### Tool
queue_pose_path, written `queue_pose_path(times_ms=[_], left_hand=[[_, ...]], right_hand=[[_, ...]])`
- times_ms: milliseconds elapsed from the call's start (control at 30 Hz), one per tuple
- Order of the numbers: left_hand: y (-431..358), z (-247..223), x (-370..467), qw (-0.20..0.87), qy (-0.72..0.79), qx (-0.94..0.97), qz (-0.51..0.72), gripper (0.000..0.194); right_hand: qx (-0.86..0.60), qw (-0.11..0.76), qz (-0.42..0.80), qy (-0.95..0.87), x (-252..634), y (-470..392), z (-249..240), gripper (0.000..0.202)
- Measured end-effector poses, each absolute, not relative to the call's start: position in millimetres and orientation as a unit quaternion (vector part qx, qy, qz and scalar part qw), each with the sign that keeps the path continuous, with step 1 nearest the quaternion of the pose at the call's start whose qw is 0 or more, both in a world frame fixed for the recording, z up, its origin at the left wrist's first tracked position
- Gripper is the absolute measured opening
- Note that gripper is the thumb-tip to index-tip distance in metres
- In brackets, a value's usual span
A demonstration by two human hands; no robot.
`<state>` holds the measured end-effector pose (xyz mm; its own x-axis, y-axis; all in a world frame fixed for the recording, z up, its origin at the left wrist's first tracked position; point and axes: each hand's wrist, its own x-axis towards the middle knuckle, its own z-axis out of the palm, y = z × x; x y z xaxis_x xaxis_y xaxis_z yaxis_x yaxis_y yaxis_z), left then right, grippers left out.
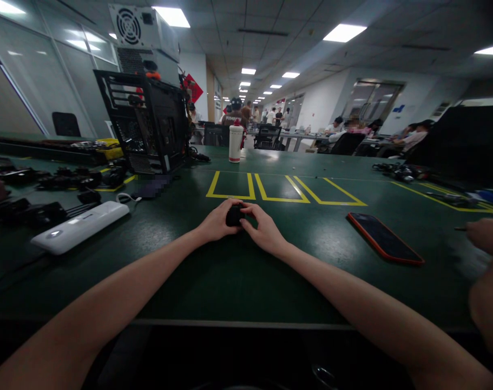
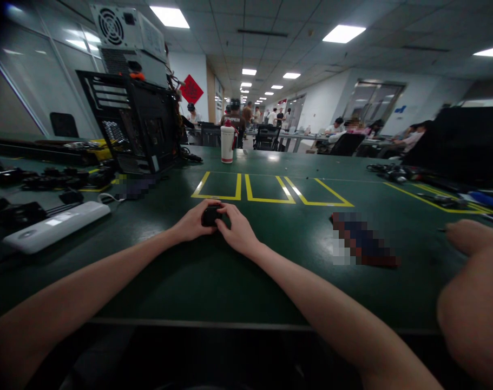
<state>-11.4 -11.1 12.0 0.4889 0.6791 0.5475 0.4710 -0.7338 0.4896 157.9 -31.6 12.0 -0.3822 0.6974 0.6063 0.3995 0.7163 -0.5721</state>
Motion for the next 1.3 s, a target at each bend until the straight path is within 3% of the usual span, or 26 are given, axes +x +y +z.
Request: queue_pose_path(times_ms=[133, 433, 767, 900, 1300], left_hand=[[-10.1, 11.1, -11.7, 0.130, 0.340, 0.851, 0.380, 0.058], [-11.6, 11.5, -11.0, 0.133, 0.339, 0.851, 0.378, 0.057], [-12.1, 11.1, -10.5, 0.124, 0.345, 0.851, 0.377, 0.058], [-13.2, 11.8, -10.5, 0.123, 0.343, 0.852, 0.376, 0.059], [-11.3, 10.0, -11.2, 0.120, 0.344, 0.855, 0.369, 0.060]], right_hand=[[-0.340, 0.444, 0.157, -0.814, 157.4, -29.3, 11.6, 0.012], [-0.331, 0.458, 0.165, -0.809, 156.2, -23.1, 9.1, 0.020], [-0.337, 0.457, 0.134, -0.812, 156.6, -25.2, 14.3, 0.013], [-0.334, 0.474, 0.168, -0.797, 157.7, -22.4, 11.1, 0.024], [-0.370, 0.447, 0.324, -0.747, 162.1, -4.8, -1.4, 0.029]])
